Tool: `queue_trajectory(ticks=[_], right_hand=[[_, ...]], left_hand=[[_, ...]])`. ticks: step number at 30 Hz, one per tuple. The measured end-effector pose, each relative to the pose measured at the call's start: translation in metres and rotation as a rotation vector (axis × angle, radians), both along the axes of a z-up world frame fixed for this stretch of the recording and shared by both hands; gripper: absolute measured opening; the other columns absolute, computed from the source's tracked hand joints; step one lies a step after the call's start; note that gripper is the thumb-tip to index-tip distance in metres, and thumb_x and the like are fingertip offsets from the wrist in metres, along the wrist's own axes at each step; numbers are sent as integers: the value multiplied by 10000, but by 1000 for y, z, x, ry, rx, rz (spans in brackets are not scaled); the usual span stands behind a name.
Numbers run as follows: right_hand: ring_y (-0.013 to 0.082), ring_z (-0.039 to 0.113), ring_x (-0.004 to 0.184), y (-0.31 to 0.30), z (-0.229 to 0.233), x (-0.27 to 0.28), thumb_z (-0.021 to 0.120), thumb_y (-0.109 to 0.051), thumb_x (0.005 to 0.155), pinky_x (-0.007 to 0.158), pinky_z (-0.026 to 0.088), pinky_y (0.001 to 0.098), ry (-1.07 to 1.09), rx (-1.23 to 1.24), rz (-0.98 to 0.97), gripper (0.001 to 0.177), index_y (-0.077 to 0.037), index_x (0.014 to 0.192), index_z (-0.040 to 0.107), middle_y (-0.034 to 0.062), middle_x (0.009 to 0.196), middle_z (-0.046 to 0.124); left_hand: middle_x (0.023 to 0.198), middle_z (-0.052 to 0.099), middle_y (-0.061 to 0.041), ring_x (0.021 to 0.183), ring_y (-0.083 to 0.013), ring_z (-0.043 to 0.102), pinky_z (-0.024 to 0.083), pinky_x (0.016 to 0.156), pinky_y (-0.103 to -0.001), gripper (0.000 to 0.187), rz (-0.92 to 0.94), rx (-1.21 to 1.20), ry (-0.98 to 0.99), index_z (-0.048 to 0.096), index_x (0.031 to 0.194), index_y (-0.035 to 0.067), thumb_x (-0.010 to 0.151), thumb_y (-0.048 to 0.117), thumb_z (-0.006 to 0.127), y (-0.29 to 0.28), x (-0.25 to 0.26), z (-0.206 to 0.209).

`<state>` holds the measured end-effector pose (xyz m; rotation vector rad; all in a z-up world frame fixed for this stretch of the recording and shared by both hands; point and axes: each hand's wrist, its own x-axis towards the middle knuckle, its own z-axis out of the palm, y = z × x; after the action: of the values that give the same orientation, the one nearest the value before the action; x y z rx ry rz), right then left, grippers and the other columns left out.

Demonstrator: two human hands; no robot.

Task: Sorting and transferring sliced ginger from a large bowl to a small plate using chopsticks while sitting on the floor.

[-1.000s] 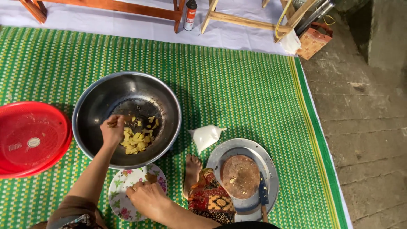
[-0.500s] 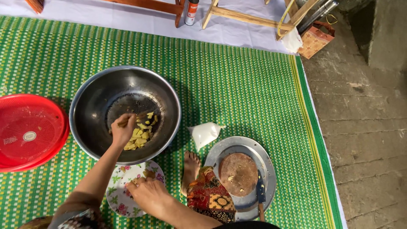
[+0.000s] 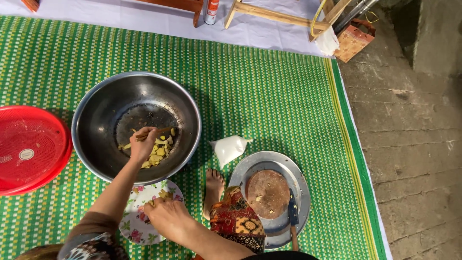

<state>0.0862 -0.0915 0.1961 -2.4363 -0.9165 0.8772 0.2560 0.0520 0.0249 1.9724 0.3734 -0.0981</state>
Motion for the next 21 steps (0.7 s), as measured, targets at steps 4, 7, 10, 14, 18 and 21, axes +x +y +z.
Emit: queue_trajectory(ticks=[4, 7, 10, 14, 18, 21], right_hand=[[389, 657, 702, 2, 3, 3, 542, 33, 898, 616, 561, 505, -27, -6, -9, 208, 94, 1091, 592, 301, 1001, 632], [374, 646, 832, 5, 6, 3, 536, 34, 921, 672, 589, 469, -46, -40, 2, 281, 94, 1187, 601, 308, 1022, 647], [372, 688, 718, 6, -3, -1, 502, -29, 983, 636, 590, 494, -6, -54, -13, 342, 27, 1308, 592, 289, 1050, 642], [418, 682, 748, 6, -19, -11, 554, -54, 932, 620, 562, 534, -153, 16, -38, 255, 4, 1174, 613, 269, 1001, 662], [416, 670, 709, 10, -34, -19, 611, 50, 825, 580, 559, 523, -213, 22, 14, 302, 71, 1119, 543, 296, 993, 628], [364, 678, 651, 15, -29, -17, 619, 54, 832, 560, 578, 462, -202, -17, 67, 347, 125, 1168, 566, 306, 976, 641]], left_hand=[[828, 729, -56, 624, -158, 602, 459, 532, -311, 289, 63, -6, 101, 772, 1124, 62, 1030, 262, 586, -12, -7, -2], [893, 742, -107, 684, -180, 629, 475, 562, -296, 243, 85, -130, 69, 752, 1114, 12, 1025, 196, 620, 8, -19, -12], [838, 746, -84, 674, -208, 637, 504, 625, -334, 290, 39, 40, 128, 782, 1076, 25, 960, 229, 611, 44, -32, 1], [747, 725, -132, 576, -265, 618, 501, 600, -360, 250, -2, 240, -93, 779, 980, -15, 991, 197, 646, 80, -47, 2], [826, 740, -230, 602, -433, 698, 573, 583, -509, 322, -274, 684, 30, 781, 982, 46, 1027, 266, 550, 83, -56, -30], [768, 716, -235, 596, -432, 651, 529, 585, -501, 289, -251, 527, 10, 756, 948, 13, 996, 235, 578, 52, -60, -20]])
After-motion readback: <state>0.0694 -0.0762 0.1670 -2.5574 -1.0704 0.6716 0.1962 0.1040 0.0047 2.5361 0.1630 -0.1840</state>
